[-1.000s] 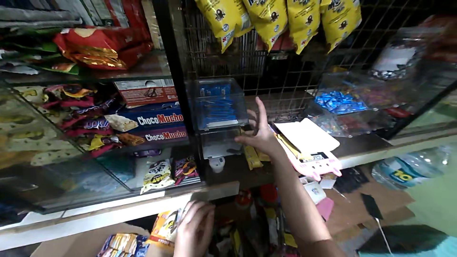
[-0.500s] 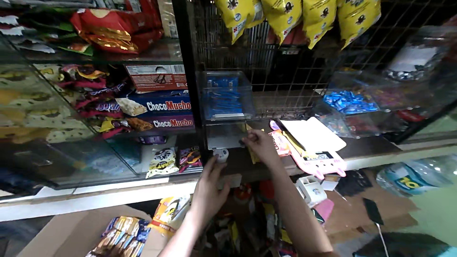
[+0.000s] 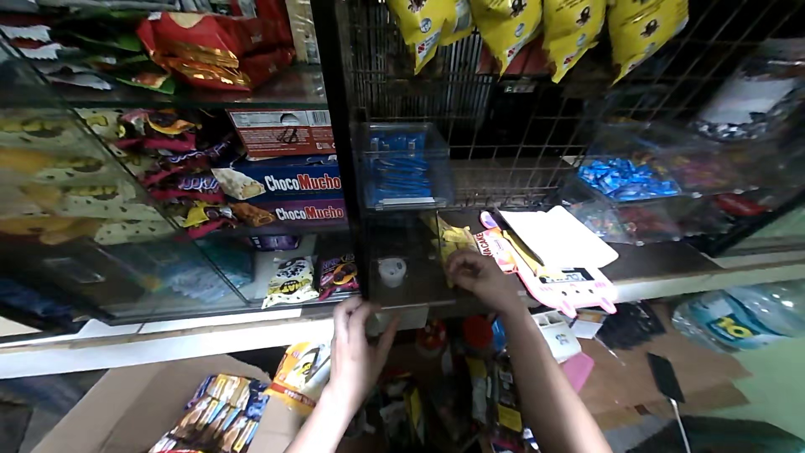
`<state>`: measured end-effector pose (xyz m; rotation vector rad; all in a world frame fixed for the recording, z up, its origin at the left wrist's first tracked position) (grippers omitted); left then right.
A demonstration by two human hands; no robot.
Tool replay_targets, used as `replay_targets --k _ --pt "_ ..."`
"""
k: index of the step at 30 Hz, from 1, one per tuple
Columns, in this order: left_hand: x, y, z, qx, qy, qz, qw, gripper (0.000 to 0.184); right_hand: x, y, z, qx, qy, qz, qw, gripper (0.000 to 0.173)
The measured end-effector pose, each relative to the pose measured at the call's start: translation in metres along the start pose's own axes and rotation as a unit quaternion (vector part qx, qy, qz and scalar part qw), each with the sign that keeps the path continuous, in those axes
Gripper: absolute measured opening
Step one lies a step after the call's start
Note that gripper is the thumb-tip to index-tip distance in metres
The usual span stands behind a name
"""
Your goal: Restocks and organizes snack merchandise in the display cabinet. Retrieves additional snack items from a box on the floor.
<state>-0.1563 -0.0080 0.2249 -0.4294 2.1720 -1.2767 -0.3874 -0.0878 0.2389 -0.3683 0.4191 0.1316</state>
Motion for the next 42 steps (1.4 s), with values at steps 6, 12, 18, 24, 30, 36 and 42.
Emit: replay_targets --k 6,12,18,24,30,36,42 --pt "0.012 0.003 0.005 -0.026 -0.016 0.071 0.997 0.032 -0.023 -0.006 0.009 0.111 0.163 -0.04 0.98 0.019" --pt "0.018 0.01 0.001 -0.038 0.001 0.125 0.991 0.021 0.006 -0.026 -0.013 0.286 0.348 0.1 0.887 0.069" --pt "0.015 0.013 0.005 -0.055 0.019 0.14 0.988 0.019 -0.006 -0.026 -0.019 0.251 0.244 0.059 0.935 0.048" --pt "0.016 -0.001 0.0 -0.098 0.09 0.161 0.978 0.02 -0.033 0.013 -0.029 0.22 -0.292 -0.097 0.926 0.036" --pt "0.04 -0.028 -0.032 -0.022 0.162 0.171 0.972 0.034 0.002 0.036 -0.004 0.178 -0.415 0.0 0.893 0.04" --pt "0.061 -0.04 -0.026 -0.064 0.168 0.215 0.96 0.041 0.027 0.027 0.013 0.157 -0.455 0.087 0.872 0.035" --pt "0.058 -0.053 -0.009 -0.088 0.118 0.172 0.974 0.033 0.023 0.021 0.02 0.035 -0.48 0.123 0.868 0.048"
Point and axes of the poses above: each hand's wrist, its own y-axis away from the middle knuckle, its own x-axis out of the palm, z = x × y, the point moved 7 cm from there along -y, towards the middle knuckle, and after that the axes turned 2 degrees about -x, right-handed, at the moved point
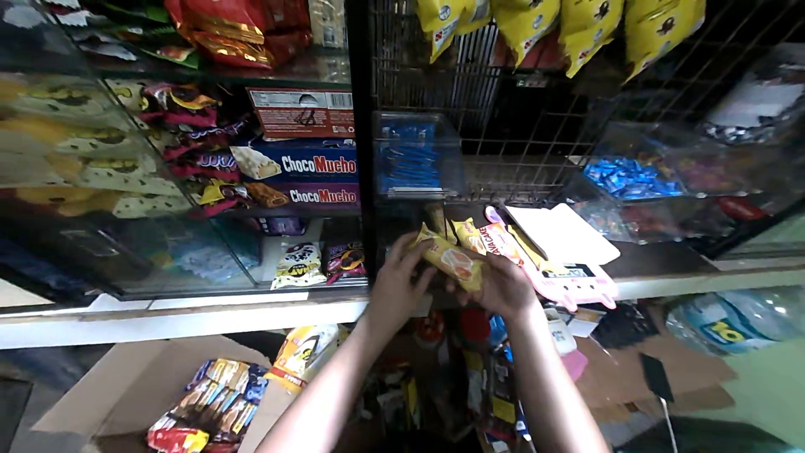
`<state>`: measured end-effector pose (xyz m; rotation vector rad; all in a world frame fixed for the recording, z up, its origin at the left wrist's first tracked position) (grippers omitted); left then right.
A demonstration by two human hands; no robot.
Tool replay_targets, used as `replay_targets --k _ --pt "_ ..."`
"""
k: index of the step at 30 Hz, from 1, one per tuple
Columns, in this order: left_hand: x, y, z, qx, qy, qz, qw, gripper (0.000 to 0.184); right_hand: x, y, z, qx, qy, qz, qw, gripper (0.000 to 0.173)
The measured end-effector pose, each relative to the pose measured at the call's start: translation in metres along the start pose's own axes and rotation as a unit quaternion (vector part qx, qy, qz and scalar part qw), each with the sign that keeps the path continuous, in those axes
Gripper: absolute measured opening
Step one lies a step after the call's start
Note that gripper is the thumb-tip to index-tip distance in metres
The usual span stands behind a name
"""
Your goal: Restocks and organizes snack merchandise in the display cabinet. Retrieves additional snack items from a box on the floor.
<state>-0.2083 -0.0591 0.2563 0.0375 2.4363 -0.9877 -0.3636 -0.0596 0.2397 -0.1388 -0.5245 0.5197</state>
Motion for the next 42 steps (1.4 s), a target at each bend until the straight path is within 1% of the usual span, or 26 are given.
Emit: replay_targets --k 2,3,5,7,8,9,10,11,12,14,15,16,18,20,21,23,24,26,28,30,33,36,37,39,41,42 --pt "0.0 -0.002 -0.002 0.009 -0.045 0.007 0.999 0.034 0.002 -0.002 -0.001 -0.003 0.012 0.032 0.999 0.06" --pt "0.001 -0.002 -0.003 0.011 -0.054 0.02 0.998 0.037 0.003 -0.003 -0.002 -0.001 0.009 0.048 0.999 0.063" --pt "0.003 -0.002 -0.005 0.008 -0.049 0.042 0.998 0.045 0.008 -0.003 -0.002 0.006 0.001 0.071 0.997 0.064" --pt "0.001 -0.001 -0.004 0.002 -0.029 0.038 0.999 0.049 0.014 -0.004 0.0 0.021 0.02 0.094 0.995 0.069" --pt "-0.001 -0.002 -0.003 0.002 -0.017 0.031 0.999 0.047 0.016 -0.005 0.003 0.026 0.056 0.1 0.993 0.069" --pt "-0.003 -0.002 -0.002 0.004 -0.005 0.023 1.0 0.044 0.016 -0.007 0.007 0.023 0.124 0.085 0.988 0.064" --pt "-0.005 -0.003 -0.001 0.009 0.009 0.014 1.0 0.041 0.017 -0.009 0.013 0.013 0.237 0.052 0.97 0.058" --pt "-0.006 -0.004 0.001 0.01 0.027 0.01 1.0 0.038 0.018 -0.011 0.02 -0.011 0.366 0.01 0.93 0.05" --pt "-0.008 -0.005 0.003 0.003 0.051 0.01 0.999 0.036 0.02 -0.014 0.026 -0.045 0.475 -0.028 0.878 0.044" --pt "-0.01 -0.006 0.01 -0.026 0.105 0.022 0.994 0.036 0.026 -0.02 0.031 -0.151 0.621 -0.055 0.767 0.037" --pt "-0.01 -0.007 0.014 -0.047 0.125 0.03 0.991 0.036 0.03 -0.023 0.032 -0.194 0.659 -0.054 0.725 0.034" --pt "-0.01 -0.007 0.017 -0.065 0.137 0.036 0.988 0.037 0.034 -0.025 0.031 -0.226 0.679 -0.046 0.697 0.031" --pt "-0.01 -0.005 0.022 -0.092 0.138 0.046 0.985 0.04 0.045 -0.03 0.029 -0.257 0.708 -0.026 0.657 0.025" --pt "-0.012 -0.003 0.023 -0.138 0.095 0.066 0.984 0.042 0.051 -0.036 0.026 -0.27 0.741 -0.02 0.614 0.022" --pt "-0.015 -0.001 0.021 -0.159 0.06 0.079 0.982 0.039 0.053 -0.038 0.025 -0.275 0.762 -0.028 0.586 0.022" --pt "-0.018 0.005 0.016 -0.159 -0.002 0.08 0.984 0.039 0.053 -0.046 0.023 -0.261 0.807 -0.055 0.527 0.022" --pt "-0.02 0.009 0.012 -0.148 -0.026 0.069 0.986 0.039 0.051 -0.052 0.02 -0.225 0.827 -0.064 0.512 0.023" --pt "-0.024 0.014 0.005 -0.124 -0.055 0.05 0.989 0.037 0.047 -0.069 0.011 -0.081 0.853 -0.063 0.511 0.024" --pt "-0.025 0.016 0.0 -0.102 -0.074 0.049 0.991 0.033 0.043 -0.086 0.002 0.056 0.853 -0.043 0.517 0.027" --pt "-0.022 0.014 -0.003 -0.096 -0.075 0.076 0.99 0.034 0.041 -0.102 -0.001 0.132 0.848 -0.023 0.513 0.028" --pt "-0.013 0.01 -0.004 -0.126 -0.054 0.134 0.981 0.041 0.041 -0.119 -0.009 0.176 0.849 -0.002 0.499 0.025" --pt "-0.001 -0.001 -0.005 -0.176 -0.087 0.226 0.954 0.049 0.043 -0.125 -0.016 0.206 0.843 0.017 0.497 0.022" --pt "0.004 -0.006 -0.004 -0.19 -0.117 0.262 0.939 0.05 0.039 -0.127 -0.017 0.228 0.833 0.02 0.504 0.024" --pt "0.012 -0.014 0.0 -0.211 -0.173 0.308 0.911 0.05 0.02 -0.134 -0.023 0.263 0.811 0.02 0.522 0.031" --pt "0.016 -0.02 -0.003 -0.235 -0.206 0.327 0.892 0.05 0.009 -0.14 -0.028 0.27 0.807 0.022 0.525 0.041" --pt "0.016 -0.024 -0.005 -0.252 -0.217 0.336 0.881 0.047 0.008 -0.141 -0.029 0.27 0.808 0.026 0.523 0.044"
Point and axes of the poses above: each hand's wrist, its own y-axis away from the middle knuckle, its own x-axis out of the palm, z = x × y, the point moved 7 cm from there along -y, towards the middle knuckle, and after that the axes turned 2 degrees about -x, right-handed, at the moved point
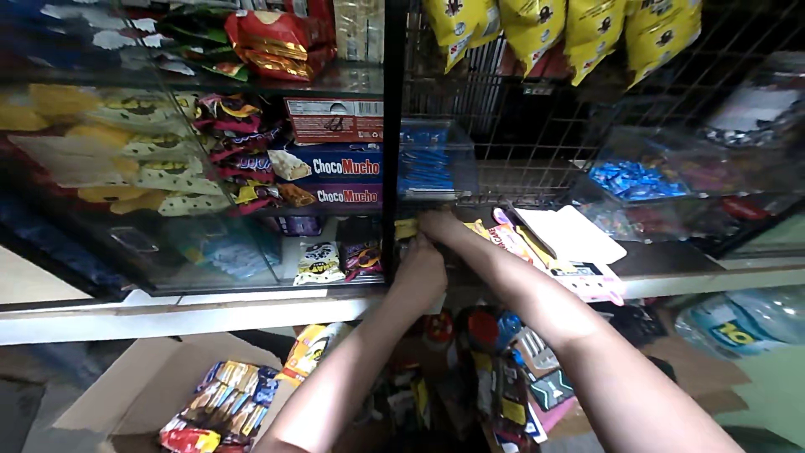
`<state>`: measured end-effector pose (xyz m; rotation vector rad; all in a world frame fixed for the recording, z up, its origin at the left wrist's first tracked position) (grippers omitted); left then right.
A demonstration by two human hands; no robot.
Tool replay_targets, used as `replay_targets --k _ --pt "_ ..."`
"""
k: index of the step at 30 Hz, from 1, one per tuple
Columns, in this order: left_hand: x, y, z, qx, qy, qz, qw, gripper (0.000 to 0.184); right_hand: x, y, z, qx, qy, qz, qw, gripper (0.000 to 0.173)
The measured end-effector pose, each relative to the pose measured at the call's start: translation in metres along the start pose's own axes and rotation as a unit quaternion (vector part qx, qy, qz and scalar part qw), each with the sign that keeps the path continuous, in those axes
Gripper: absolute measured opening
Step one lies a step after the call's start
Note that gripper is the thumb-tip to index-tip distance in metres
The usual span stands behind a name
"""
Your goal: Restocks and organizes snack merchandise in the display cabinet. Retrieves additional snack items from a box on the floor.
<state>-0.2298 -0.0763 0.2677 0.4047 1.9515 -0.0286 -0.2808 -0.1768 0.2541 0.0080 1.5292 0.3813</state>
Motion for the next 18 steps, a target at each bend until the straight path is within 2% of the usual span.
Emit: replay_targets --k 3,8,9,11,13,14,18 --pt "-0.007 -0.008 -0.006 -0.03 -0.008 0.022 0.999 0.036 0.003 -0.006 0.001 -0.006 -0.014 -0.007 1.0 0.046" --pt "-0.017 -0.021 -0.011 -0.028 -0.067 0.08 0.994 0.029 0.002 -0.018 -0.001 0.069 -0.076 -0.019 0.995 0.044" --pt "-0.021 -0.021 -0.011 -0.013 -0.069 0.071 0.995 0.03 0.0 -0.015 -0.002 0.086 -0.096 -0.009 0.992 0.045" --pt "-0.018 -0.042 0.004 0.06 -0.05 -0.044 0.996 0.029 -0.002 -0.011 -0.002 0.092 -0.095 0.0 0.991 0.043" --pt "-0.016 -0.054 0.009 -0.042 -0.019 0.033 0.998 0.029 -0.001 -0.011 -0.002 0.078 -0.069 -0.016 0.994 0.04" --pt "-0.015 -0.055 0.009 -0.078 -0.01 0.047 0.996 0.03 0.002 -0.018 -0.004 0.077 -0.069 -0.022 0.994 0.041" --pt "-0.016 -0.056 0.004 -0.104 -0.021 0.052 0.993 0.031 0.005 -0.042 -0.009 0.091 -0.126 -0.03 0.987 0.048"
Point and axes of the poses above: each hand's wrist, its own y-axis away from the middle knuckle, its own x-axis out of the palm, z = x × y, the point moved 7 cm from there along -y, towards the middle knuckle, and after that the axes turned 2 degrees about -x, right-handed, at the moved point
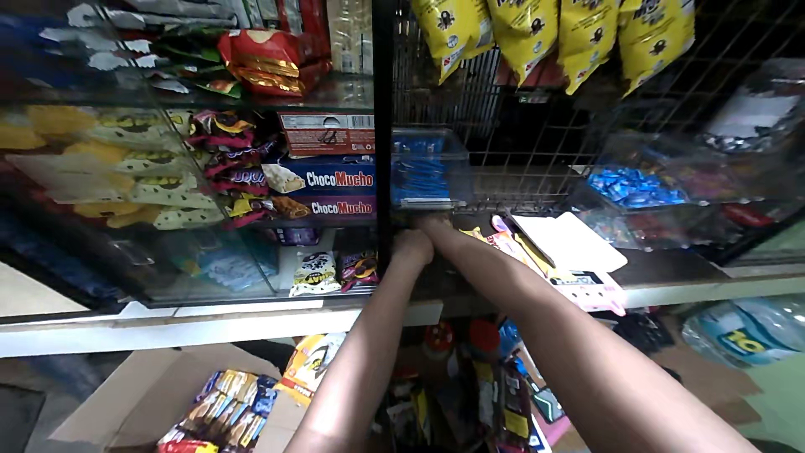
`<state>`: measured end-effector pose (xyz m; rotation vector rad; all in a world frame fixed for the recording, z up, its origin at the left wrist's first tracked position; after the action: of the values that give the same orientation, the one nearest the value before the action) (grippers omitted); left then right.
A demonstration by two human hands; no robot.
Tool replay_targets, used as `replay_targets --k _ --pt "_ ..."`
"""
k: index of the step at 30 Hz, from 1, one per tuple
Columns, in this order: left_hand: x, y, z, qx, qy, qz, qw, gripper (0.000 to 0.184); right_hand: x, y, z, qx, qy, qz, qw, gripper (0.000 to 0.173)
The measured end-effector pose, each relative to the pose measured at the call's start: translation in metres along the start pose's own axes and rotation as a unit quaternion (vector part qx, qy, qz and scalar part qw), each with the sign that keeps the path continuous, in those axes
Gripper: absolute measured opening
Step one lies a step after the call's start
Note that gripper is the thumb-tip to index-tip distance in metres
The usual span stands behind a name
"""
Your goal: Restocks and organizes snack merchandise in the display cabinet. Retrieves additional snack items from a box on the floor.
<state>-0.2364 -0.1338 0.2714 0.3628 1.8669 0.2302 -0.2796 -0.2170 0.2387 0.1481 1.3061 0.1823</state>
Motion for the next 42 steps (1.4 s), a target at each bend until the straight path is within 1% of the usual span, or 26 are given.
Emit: replay_targets --k 2,4,5,7,10,11,14,18,21,23,25,26,27,28,30,31,32,33,34,36,40,42 --pt "0.003 -0.012 0.0 -0.005 -0.017 0.007 1.0 0.031 0.004 0.0 0.004 -0.019 0.01 0.027 0.999 0.048" --pt "0.013 -0.038 0.008 -0.019 -0.033 -0.015 0.999 0.03 0.001 0.012 0.008 -0.026 0.017 0.066 0.997 0.048" --pt "0.013 -0.042 0.009 -0.016 -0.049 -0.006 0.999 0.031 0.0 0.015 0.008 -0.033 0.032 0.078 0.996 0.049" --pt "0.005 -0.028 0.005 -0.017 -0.036 0.024 0.999 0.033 0.004 0.009 0.006 -0.052 0.072 0.056 0.994 0.047" --pt "0.0 -0.023 0.001 -0.02 -0.011 0.018 1.0 0.032 0.004 0.009 -0.003 -0.085 0.094 0.021 0.992 0.043" --pt "0.0 -0.026 0.001 -0.027 -0.007 0.016 0.999 0.033 0.004 0.01 -0.006 -0.104 0.106 0.025 0.989 0.042" --pt "-0.002 -0.031 0.0 -0.038 -0.005 0.024 0.999 0.036 -0.005 0.029 -0.007 -0.137 0.132 0.076 0.979 0.042" --pt "-0.005 -0.035 -0.008 -0.014 -0.066 0.038 0.997 0.033 -0.014 0.044 -0.015 -0.126 0.112 0.106 0.98 0.037" --pt "-0.006 -0.036 -0.013 -0.008 -0.052 0.038 0.998 0.033 -0.02 0.059 -0.019 -0.123 0.11 0.116 0.979 0.033" --pt "-0.006 -0.039 -0.013 -0.005 -0.045 0.038 0.998 0.034 -0.028 0.072 -0.022 -0.169 0.088 0.106 0.976 0.031" --pt "-0.003 -0.047 -0.015 -0.006 -0.025 0.037 0.999 0.037 -0.044 0.083 -0.034 -0.256 0.029 0.076 0.963 0.033" --pt "-0.001 -0.051 -0.017 -0.01 -0.018 0.041 0.999 0.038 -0.053 0.087 -0.044 -0.293 -0.019 0.039 0.955 0.033" --pt "0.002 -0.055 -0.018 -0.019 -0.015 0.045 0.999 0.039 -0.063 0.091 -0.057 -0.301 -0.069 -0.009 0.951 0.033" --pt "0.005 -0.059 -0.02 -0.029 -0.014 0.048 0.998 0.039 -0.069 0.095 -0.069 -0.281 -0.118 -0.068 0.95 0.03" --pt "0.014 -0.065 -0.023 -0.046 0.004 0.045 0.998 0.042 -0.067 0.098 -0.089 -0.201 -0.195 -0.17 0.945 0.021" --pt "0.019 -0.067 -0.024 -0.05 0.011 0.041 0.998 0.045 -0.06 0.098 -0.095 -0.149 -0.227 -0.184 0.945 0.026" --pt "0.023 -0.068 -0.026 -0.047 0.008 0.038 0.998 0.048 -0.051 0.095 -0.098 -0.108 -0.249 -0.179 0.946 0.042" --pt "0.025 -0.067 -0.029 -0.044 0.011 0.036 0.998 0.05 -0.042 0.09 -0.099 -0.09 -0.261 -0.16 0.948 0.057" --pt "0.026 -0.067 -0.03 -0.044 0.012 0.034 0.998 0.052 -0.033 0.085 -0.097 -0.089 -0.272 -0.137 0.948 0.063" --pt "0.026 -0.069 -0.028 -0.054 0.011 0.038 0.998 0.054 -0.025 0.079 -0.094 -0.108 -0.278 -0.105 0.949 0.058" --pt "0.023 -0.073 -0.019 -0.055 -0.012 0.034 0.998 0.048 -0.025 0.068 -0.087 -0.131 -0.248 -0.072 0.957 0.048" --pt "0.021 -0.074 -0.017 -0.045 -0.03 0.037 0.998 0.05 -0.027 0.062 -0.093 -0.15 -0.289 -0.052 0.944 0.044"
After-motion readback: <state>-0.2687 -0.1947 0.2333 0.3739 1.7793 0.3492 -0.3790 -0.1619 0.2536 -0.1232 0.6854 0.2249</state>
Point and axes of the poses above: each hand's wrist, its own y-axis away from the middle knuckle, its own x-axis out of the palm, z = x × y, the point moved 7 cm from there along -y, towards the middle knuckle, and after that the axes turned 2 degrees about -x, right-handed, at the moved point
